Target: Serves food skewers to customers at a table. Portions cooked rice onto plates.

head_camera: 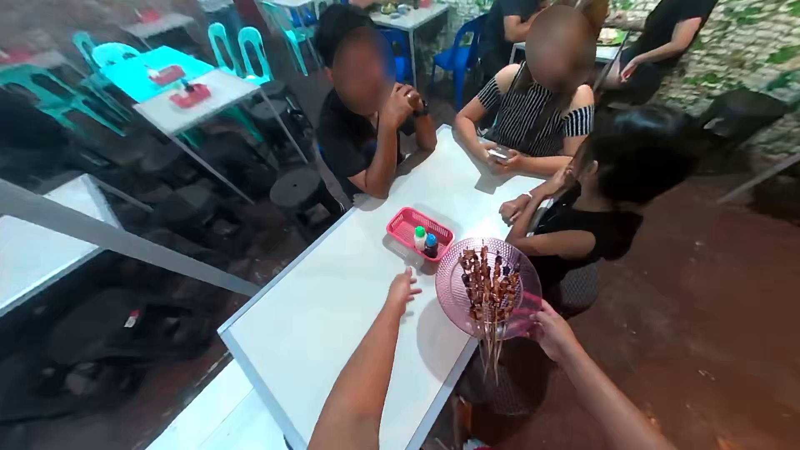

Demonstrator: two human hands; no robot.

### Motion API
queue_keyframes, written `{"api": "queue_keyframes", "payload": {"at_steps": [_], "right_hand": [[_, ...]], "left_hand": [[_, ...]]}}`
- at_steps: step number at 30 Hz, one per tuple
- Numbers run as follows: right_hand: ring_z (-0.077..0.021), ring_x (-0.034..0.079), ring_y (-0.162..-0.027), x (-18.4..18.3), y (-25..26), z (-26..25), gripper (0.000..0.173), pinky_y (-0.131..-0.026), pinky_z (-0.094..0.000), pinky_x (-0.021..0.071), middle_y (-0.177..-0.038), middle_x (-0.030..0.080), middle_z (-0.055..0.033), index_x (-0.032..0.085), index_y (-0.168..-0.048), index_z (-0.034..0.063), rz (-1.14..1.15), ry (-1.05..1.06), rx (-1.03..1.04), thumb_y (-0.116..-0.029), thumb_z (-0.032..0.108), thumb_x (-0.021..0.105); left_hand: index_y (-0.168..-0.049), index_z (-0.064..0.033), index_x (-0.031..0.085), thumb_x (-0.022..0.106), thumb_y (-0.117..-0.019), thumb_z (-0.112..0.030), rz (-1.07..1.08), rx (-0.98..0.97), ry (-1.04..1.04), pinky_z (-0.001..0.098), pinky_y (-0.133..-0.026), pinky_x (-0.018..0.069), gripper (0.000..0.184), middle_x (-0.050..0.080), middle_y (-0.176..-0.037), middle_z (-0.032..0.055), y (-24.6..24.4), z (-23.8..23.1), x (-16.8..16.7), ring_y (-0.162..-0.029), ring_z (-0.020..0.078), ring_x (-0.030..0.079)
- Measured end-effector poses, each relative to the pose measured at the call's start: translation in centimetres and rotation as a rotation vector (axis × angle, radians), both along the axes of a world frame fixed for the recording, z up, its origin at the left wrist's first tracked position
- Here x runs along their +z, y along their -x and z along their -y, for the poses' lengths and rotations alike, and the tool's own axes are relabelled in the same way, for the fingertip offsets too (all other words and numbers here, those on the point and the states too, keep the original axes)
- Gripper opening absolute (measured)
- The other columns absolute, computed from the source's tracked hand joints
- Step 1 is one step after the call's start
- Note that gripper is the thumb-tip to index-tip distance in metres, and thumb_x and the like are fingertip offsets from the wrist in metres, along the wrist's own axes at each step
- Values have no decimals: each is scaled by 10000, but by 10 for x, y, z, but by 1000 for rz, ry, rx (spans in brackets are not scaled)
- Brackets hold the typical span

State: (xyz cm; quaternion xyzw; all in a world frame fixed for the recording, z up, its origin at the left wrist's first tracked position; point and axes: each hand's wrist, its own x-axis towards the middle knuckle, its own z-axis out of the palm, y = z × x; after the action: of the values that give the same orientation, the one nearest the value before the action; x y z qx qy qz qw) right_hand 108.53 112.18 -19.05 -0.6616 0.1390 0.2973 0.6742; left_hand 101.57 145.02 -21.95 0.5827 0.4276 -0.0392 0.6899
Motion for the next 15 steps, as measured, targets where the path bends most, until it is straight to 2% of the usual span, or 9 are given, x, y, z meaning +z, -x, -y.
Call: {"api": "queue_keyframes", "payload": {"at_steps": [4,6,8,11,15], "right_hand": [[-205,714,-719,-15,-45,1,496,-612,-361,599,-987,727,-132,384,-1507,101,-15,9,5,-1022,-1,361],[-205,717,-718,-20,-57,0,499,-603,-351,596,-987,734,-130,381,-1509,105,-29,6,6,-1022,1,354],[-209,717,-713,-26,-69,-3,490,-594,-346,590,-979,740,-133,387,-1503,104,-38,-8,1,-1026,-2,348],[-206,712,-720,-32,-85,-15,487,-594,-344,588,-1005,727,-133,391,-1503,101,-47,-20,11,-1028,0,353],[-220,694,-812,-44,-109,-39,496,-654,-379,587,-1112,677,-146,377,-1524,118,-36,-37,73,-1034,36,371]], "left_hand": [[-1464,3,448,379,-1117,-381,-85,119,-81,527,-904,546,522,568,-1379,268,-82,-29,-38,-1127,380,648],[-1448,14,461,432,-1106,-357,-102,169,-110,541,-918,543,505,575,-1349,281,-107,-36,-58,-1132,389,635],[-1405,22,498,501,-1080,-328,-138,180,-142,528,-896,553,478,607,-1286,277,-120,-43,-70,-1083,376,654],[-1367,24,535,535,-1066,-327,-192,142,-167,473,-851,584,462,646,-1224,250,-112,-58,-70,-997,324,694],[-1382,41,511,533,-1061,-305,-236,165,-215,470,-819,584,473,636,-1195,259,-54,-89,-73,-935,317,687]]}}
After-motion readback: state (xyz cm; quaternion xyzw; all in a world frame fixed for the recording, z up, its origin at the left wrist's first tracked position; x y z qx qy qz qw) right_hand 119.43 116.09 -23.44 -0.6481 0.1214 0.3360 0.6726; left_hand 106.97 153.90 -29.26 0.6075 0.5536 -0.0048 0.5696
